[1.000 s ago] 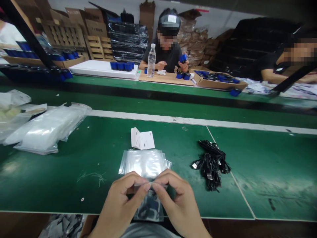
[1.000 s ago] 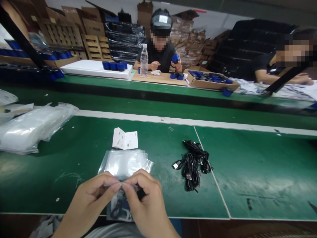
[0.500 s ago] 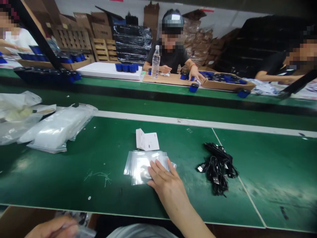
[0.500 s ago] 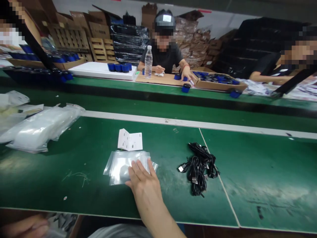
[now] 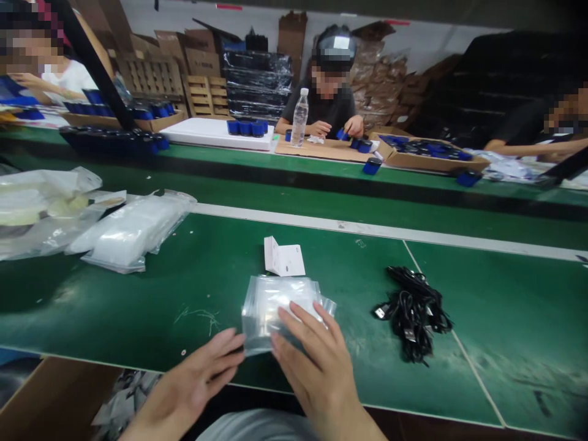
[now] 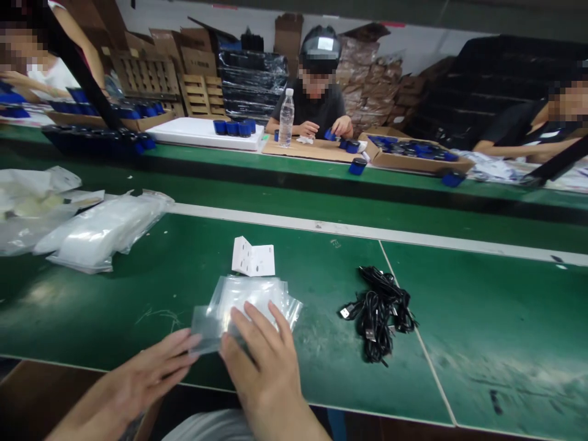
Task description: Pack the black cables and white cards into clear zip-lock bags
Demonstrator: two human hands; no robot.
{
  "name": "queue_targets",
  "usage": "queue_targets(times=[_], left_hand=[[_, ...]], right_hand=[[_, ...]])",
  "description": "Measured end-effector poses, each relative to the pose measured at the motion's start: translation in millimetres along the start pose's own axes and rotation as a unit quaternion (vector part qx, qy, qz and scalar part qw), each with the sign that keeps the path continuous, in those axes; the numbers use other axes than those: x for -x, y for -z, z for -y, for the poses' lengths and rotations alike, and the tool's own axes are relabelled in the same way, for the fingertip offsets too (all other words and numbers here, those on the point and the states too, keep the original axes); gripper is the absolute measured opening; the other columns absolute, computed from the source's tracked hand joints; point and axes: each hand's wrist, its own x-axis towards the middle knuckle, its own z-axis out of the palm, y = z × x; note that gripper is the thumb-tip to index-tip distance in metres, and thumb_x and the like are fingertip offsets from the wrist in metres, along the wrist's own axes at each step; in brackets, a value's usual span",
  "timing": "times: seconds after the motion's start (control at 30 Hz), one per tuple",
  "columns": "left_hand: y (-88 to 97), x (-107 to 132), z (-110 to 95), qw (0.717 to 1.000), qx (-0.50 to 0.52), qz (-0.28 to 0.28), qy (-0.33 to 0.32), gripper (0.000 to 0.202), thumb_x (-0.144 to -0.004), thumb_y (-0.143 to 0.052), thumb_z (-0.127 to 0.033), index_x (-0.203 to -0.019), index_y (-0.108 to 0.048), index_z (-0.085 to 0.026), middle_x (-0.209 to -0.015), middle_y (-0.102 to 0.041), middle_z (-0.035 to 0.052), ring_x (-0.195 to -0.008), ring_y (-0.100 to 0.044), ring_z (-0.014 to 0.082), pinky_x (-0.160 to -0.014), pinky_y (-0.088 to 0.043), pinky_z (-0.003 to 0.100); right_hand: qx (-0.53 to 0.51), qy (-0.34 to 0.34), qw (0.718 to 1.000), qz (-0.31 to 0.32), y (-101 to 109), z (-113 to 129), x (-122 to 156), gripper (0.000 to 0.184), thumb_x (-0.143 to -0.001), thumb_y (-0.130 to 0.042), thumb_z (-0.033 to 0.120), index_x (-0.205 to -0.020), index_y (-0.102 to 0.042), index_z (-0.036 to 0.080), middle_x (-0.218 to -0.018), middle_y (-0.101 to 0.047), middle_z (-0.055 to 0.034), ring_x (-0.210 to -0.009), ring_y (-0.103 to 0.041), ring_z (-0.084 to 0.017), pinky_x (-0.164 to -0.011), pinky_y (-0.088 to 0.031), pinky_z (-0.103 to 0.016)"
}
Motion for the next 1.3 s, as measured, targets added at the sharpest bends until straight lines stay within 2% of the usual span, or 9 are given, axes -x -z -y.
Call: queue_targets(times=[0.17, 0.3, 0.4, 0.53, 0.77, 0.83, 0.93, 1.1, 1.3], left_hand=[[-52.3, -32, -26, 0.995, 0.016, 0.057, 0.077, 0.035, -0.071, -0.068, -0.045, -0.094, -0.071, -0.018, -0.083, -0.076, 0.0053, -0.082, -0.07, 0.0212, -0.078, -0.056, 0.029], [-56.9, -37, -27, 0.998, -0.027, 0.0, 0.059, 0.032, -0.07, -0.067, -0.045, -0.085, -0.072, -0.017, -0.072, -0.075, 0.0027, -0.056, -0.065, 0.0141, -0.056, -0.056, 0.022], [-48.9, -41, -23, 0.997, -0.05, 0.004, 0.058, 0.033, -0.07, -0.067, -0.045, -0.087, -0.072, -0.017, -0.072, -0.074, 0.0023, -0.053, -0.064, 0.0125, -0.054, -0.055, 0.021], [-37.3, -48, -19, 0.995, -0.074, 0.053, 0.051, 0.032, -0.073, -0.065, -0.046, -0.088, -0.071, -0.018, -0.072, -0.074, 0.0013, -0.053, -0.062, 0.0107, -0.054, -0.054, 0.02], [-28.5, -54, -16, 0.985, -0.153, 0.066, 0.03, 0.037, -0.079, -0.056, -0.048, -0.093, -0.067, -0.016, -0.07, -0.07, 0.003, -0.06, -0.065, 0.0151, -0.06, -0.055, 0.025], [-30.0, -55, -15, 0.976, -0.209, -0.026, -0.055, 0.042, -0.077, -0.057, -0.047, -0.105, -0.062, -0.017, -0.094, -0.069, 0.0077, -0.078, -0.067, 0.0201, -0.071, -0.056, 0.032], [-38.1, -50, -14, 0.89, -0.332, -0.205, -0.235, 0.039, -0.074, -0.062, -0.043, -0.106, -0.06, -0.022, -0.105, -0.061, 0.0075, -0.087, -0.063, 0.0221, -0.079, -0.053, 0.037], [-61.6, -39, -9, 0.89, -0.345, -0.024, -0.298, 0.022, -0.083, -0.057, -0.034, -0.102, -0.063, -0.025, -0.091, -0.066, 0.0007, -0.07, -0.067, 0.0126, -0.066, -0.055, 0.021], [-65.5, -43, -5, 0.94, -0.276, 0.03, -0.2, 0.022, -0.083, -0.056, -0.031, -0.101, -0.068, -0.025, -0.081, -0.068, -0.0016, -0.065, -0.069, 0.0108, -0.06, -0.055, 0.016]], right_hand=[[-0.091, -0.135, 0.986, -0.017, 10, -1, 10, 0.038, -0.083, -0.061, 0.024, -0.12, -0.052, 0.023, -0.132, -0.05, -0.0127, -0.123, -0.044, -0.029, -0.098, -0.038, -0.047], [-0.307, -0.421, 0.853, 0.019, 20, -18, 12, 0.028, -0.084, -0.057, 0.034, -0.106, -0.057, 0.018, -0.097, -0.064, -0.0095, -0.086, -0.062, -0.021, -0.076, -0.05, -0.034], [-0.441, -0.491, 0.749, 0.062, 21, -25, 5, 0.022, -0.078, -0.065, 0.037, -0.079, -0.059, 0.016, -0.065, -0.058, 0.0009, -0.061, -0.057, -0.012, -0.06, -0.047, -0.024], [-0.51, -0.516, 0.684, 0.075, 17, -25, -5, 0.041, -0.069, -0.073, 0.039, -0.098, -0.057, 0.015, -0.065, -0.054, 0.0048, -0.055, -0.053, -0.008, -0.051, -0.041, -0.019], [-0.479, -0.48, 0.725, 0.12, 17, -25, -7, 0.02, -0.076, -0.066, 0.033, -0.08, -0.062, 0.014, -0.064, -0.058, 0.0024, -0.056, -0.05, -0.007, -0.05, -0.039, -0.018], [-0.453, -0.492, 0.732, 0.127, 14, -27, -6, 0.021, -0.076, -0.066, 0.033, -0.07, -0.06, 0.014, -0.057, -0.058, 0.0025, -0.051, -0.05, -0.007, -0.047, -0.039, -0.018], [-0.451, -0.52, 0.718, 0.105, 5, -30, -6, 0.028, -0.069, -0.072, 0.037, -0.062, -0.055, 0.015, -0.051, -0.059, 0.0023, -0.046, -0.052, -0.009, -0.044, -0.042, -0.019], [-0.493, -0.52, 0.691, 0.091, -3, -29, -13, 0.034, -0.058, -0.079, 0.04, -0.062, -0.057, 0.014, -0.048, -0.06, 0.0031, -0.045, -0.055, -0.008, -0.049, -0.045, -0.019], [-0.543, -0.479, 0.68, 0.113, -1, -25, -16, 0.032, -0.071, -0.07, 0.043, -0.07, -0.063, 0.012, -0.057, -0.062, 0.0015, -0.054, -0.058, -0.008, -0.057, -0.049, -0.02]])
